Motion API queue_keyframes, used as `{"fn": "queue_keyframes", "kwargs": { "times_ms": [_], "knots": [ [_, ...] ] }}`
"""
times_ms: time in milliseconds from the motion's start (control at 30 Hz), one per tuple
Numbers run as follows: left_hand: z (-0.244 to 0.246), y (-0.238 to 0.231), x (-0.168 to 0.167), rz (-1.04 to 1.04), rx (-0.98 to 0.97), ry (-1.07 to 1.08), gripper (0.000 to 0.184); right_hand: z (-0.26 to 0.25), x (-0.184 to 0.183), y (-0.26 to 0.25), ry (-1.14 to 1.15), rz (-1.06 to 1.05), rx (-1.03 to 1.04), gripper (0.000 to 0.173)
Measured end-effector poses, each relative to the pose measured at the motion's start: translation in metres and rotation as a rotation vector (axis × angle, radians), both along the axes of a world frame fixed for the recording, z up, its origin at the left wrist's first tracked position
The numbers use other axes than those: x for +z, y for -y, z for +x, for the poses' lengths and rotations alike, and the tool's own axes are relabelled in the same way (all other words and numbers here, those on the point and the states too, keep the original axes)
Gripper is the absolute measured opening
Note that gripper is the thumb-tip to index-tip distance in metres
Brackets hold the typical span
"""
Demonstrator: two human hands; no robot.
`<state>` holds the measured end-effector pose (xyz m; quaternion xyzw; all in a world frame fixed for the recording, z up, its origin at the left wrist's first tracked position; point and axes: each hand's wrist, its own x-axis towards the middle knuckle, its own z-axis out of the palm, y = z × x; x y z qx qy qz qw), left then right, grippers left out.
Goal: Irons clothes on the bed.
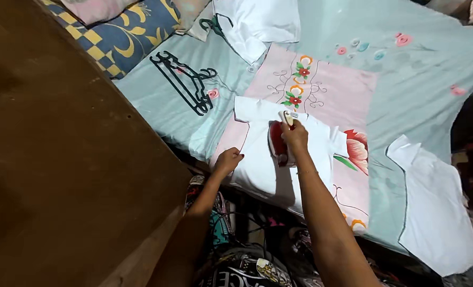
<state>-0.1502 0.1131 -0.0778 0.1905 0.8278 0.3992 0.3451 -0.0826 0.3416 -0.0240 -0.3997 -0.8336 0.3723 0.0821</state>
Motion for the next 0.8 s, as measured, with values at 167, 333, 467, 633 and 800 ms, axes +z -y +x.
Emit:
{"fn": "queue_keyframes", "kwargs": {
  "times_ms": [167, 333, 467, 633, 800],
  "knots": [
    [0.0, 0.0, 0.002, -0.012, 0.01, 0.017, 0.03, 0.0, 0.0, -0.021, -0.054, -0.073, -0.019, 0.046],
    [-0.001, -0.001, 0.002, -0.047, 0.007, 0.014, 0.031, 0.058, 0.002, -0.006, 0.015, -0.162, 0.284, 0.04],
    [0.001, -0.001, -0.004, -0.025, 0.031, -0.005, 0.029, 0.13, 0.004, -0.006, 0.069, -0.065, 0.366, 0.049],
    [0.001, -0.002, -0.01, -0.018, 0.053, -0.025, 0.028, 0.185, -0.005, -0.044, 0.024, 0.035, 0.074, 0.048],
    [0.002, -0.003, -0.009, -0.037, 0.068, -0.034, 0.027, 0.205, -0.002, -0.084, 0.016, 0.002, -0.21, 0.045]
  ]
}}
